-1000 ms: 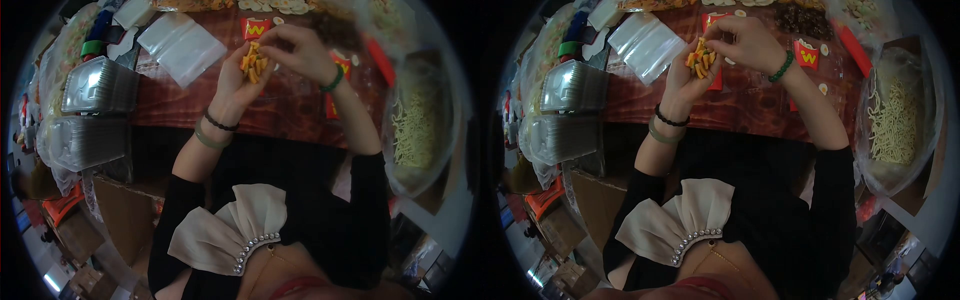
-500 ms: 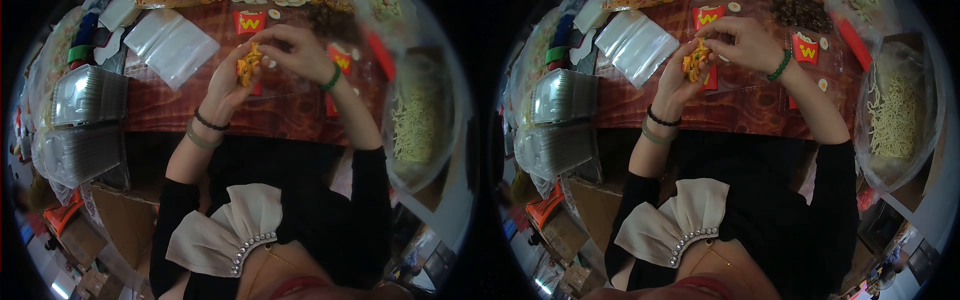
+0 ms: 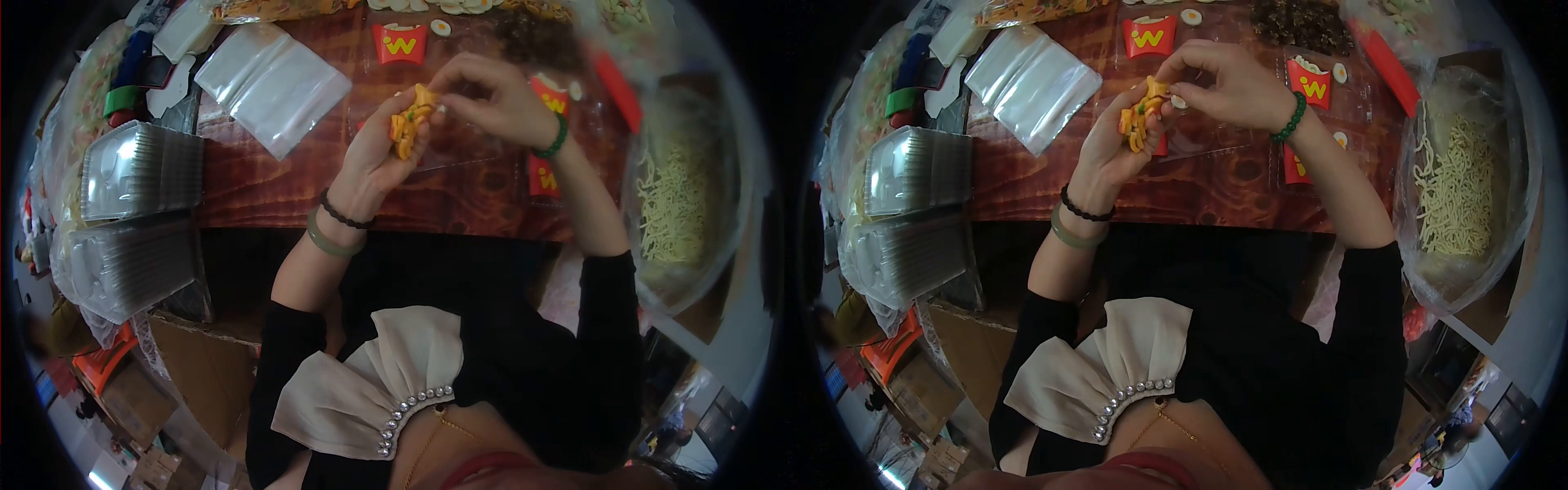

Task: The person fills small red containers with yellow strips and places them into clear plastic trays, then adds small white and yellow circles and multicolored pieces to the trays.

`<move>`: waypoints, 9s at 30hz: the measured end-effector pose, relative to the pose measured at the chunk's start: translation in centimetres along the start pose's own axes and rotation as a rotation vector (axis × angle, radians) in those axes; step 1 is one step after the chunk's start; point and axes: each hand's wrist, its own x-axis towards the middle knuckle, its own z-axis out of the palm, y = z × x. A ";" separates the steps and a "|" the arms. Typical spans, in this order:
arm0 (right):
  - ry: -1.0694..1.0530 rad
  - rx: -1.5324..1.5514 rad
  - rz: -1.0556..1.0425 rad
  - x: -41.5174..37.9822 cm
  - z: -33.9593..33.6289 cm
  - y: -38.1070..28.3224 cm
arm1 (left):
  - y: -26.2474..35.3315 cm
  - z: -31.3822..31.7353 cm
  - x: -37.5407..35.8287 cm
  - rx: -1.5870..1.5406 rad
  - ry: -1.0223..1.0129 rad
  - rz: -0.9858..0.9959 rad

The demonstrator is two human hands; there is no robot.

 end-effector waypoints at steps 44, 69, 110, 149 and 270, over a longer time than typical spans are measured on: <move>0.167 -0.530 0.275 3.1 -0.3 10.1 | 8.2 -0.9 6.2 0.264 0.057 0.111; 0.174 0.161 0.363 3.6 -1.2 11.1 | 7.8 -0.1 6.2 0.249 0.065 0.151; 0.152 -0.463 0.091 1.1 -0.1 10.2 | 8.3 -2.0 6.3 -0.010 -0.077 0.009; -0.043 -0.562 -0.030 2.2 -0.9 10.7 | 8.5 -2.0 5.6 -0.076 -0.166 -0.034; 0.207 0.176 0.543 1.0 -2.4 9.0 | 4.2 -0.1 3.2 -0.027 -0.122 -0.093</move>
